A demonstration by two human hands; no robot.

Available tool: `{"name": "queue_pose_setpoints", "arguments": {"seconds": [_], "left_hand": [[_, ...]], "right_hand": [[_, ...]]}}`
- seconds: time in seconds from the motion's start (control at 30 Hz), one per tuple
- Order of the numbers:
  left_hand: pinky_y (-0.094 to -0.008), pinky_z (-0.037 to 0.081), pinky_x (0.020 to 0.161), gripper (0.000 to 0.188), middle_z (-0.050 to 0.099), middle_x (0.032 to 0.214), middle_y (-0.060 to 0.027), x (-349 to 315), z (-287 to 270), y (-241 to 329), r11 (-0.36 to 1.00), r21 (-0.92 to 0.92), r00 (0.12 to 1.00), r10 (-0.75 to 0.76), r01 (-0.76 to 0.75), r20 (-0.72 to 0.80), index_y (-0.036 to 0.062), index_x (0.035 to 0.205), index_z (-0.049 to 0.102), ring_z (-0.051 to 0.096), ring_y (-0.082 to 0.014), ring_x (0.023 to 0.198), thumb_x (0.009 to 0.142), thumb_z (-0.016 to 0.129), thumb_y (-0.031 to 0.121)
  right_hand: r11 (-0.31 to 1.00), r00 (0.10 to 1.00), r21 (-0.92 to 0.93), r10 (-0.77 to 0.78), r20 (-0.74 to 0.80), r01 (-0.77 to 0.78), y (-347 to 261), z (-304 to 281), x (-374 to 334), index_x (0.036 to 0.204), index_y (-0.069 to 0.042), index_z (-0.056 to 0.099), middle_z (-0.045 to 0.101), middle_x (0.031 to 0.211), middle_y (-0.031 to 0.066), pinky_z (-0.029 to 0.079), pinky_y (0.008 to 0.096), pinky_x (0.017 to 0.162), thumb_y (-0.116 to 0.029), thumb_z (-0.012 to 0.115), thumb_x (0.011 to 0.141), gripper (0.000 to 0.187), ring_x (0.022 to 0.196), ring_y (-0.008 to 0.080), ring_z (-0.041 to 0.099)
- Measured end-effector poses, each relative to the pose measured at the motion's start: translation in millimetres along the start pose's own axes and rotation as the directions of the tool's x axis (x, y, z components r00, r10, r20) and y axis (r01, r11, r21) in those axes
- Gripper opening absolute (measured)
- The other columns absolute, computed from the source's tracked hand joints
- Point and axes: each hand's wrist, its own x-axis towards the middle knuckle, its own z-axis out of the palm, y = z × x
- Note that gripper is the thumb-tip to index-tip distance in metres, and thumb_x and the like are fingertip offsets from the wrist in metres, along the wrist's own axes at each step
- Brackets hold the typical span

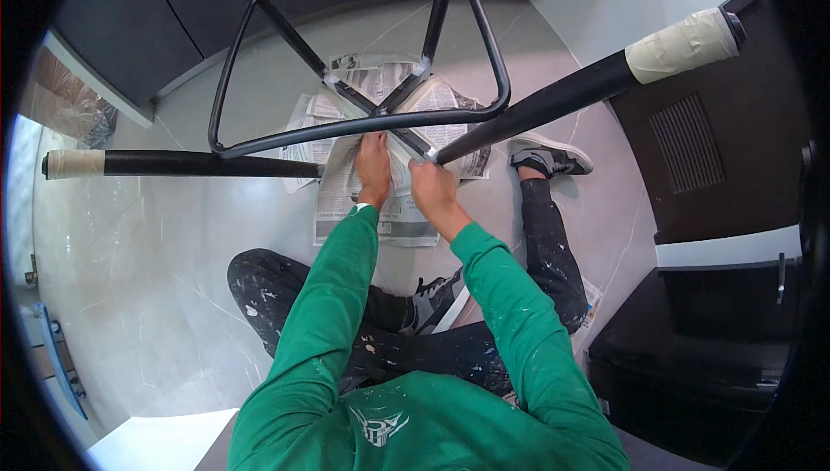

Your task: The person applies newspaper to the underside of a chair seat and secures it with tape while sitting on the floor.

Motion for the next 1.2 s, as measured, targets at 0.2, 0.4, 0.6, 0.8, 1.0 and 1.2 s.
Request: {"name": "queue_pose_setpoints", "arguments": {"seconds": [0.2,0.4,0.6,0.8,1.0,1.2], "left_hand": [[-0.0493,0.055,0.076,0.010,0.069,0.105,-0.0128,-5,6,-4,0.999,0.010,0.994,0.045,-0.044,-0.099,0.0106,0.109,0.064,0.069,-0.0388,0.094,0.101,0.062,0.017],[-0.0489,0.055,0.076,0.010,0.069,0.105,-0.0126,-4,12,-8,0.996,0.056,0.991,0.073,-0.067,-0.113,0.0110,0.107,0.064,0.069,-0.0380,0.094,0.098,0.064,0.015],[-0.0472,0.056,0.081,0.010,0.070,0.106,-0.0104,-3,10,-6,0.974,0.198,0.988,0.130,-0.111,-0.085,0.0110,0.104,0.068,0.069,-0.0352,0.094,0.097,0.062,0.014],[-0.0479,0.055,0.082,0.011,0.067,0.106,-0.0104,-5,8,-3,0.962,0.253,0.991,0.118,-0.099,-0.063,0.0102,0.104,0.067,0.068,-0.0340,0.093,0.099,0.059,0.016],[-0.0484,0.055,0.083,0.019,0.066,0.107,-0.0116,-2,4,-8,0.927,0.352,0.989,0.148,-0.127,-0.031,0.0106,0.116,0.065,0.068,-0.0360,0.095,0.099,0.059,0.017],[-0.0468,0.055,0.087,0.029,0.065,0.115,-0.0120,-12,-5,5,0.965,0.187,0.983,0.184,-0.182,0.005,0.0095,0.124,0.064,0.064,-0.0357,0.108,0.095,0.064,0.012]], "right_hand": [[0.997,0.997,-0.030,-0.072,0.006,0.072,-9,-2,2,0.113,-0.006,0.075,0.074,0.082,0.0197,0.059,0.0484,0.062,-0.018,0.054,0.099,0.027,0.072,0.0356,0.075],[0.993,0.997,-0.095,-0.073,0.017,0.074,-6,3,11,0.104,-0.005,0.076,0.074,0.079,0.0179,0.060,0.0451,0.059,-0.020,0.056,0.099,0.026,0.069,0.0333,0.075],[0.983,0.996,-0.164,-0.081,0.047,0.087,-9,6,17,0.093,-0.008,0.075,0.075,0.080,0.0170,0.061,0.0427,0.060,-0.015,0.057,0.096,0.020,0.072,0.0302,0.076],[0.985,0.995,-0.153,-0.073,0.067,0.083,-16,5,16,0.092,-0.008,0.076,0.076,0.080,0.0155,0.061,0.0399,0.064,-0.015,0.059,0.093,0.018,0.077,0.0287,0.077],[0.980,0.995,-0.192,-0.024,0.100,0.043,-29,3,27,0.088,-0.018,0.082,0.079,0.086,0.0081,0.061,0.0371,0.065,-0.017,0.063,0.092,0.020,0.082,0.0246,0.078],[0.979,0.985,-0.206,0.025,0.171,0.011,-27,10,30,0.094,-0.019,0.082,0.080,0.091,0.0079,0.061,0.0363,0.065,-0.017,0.063,0.093,0.020,0.084,0.0238,0.079]]}}
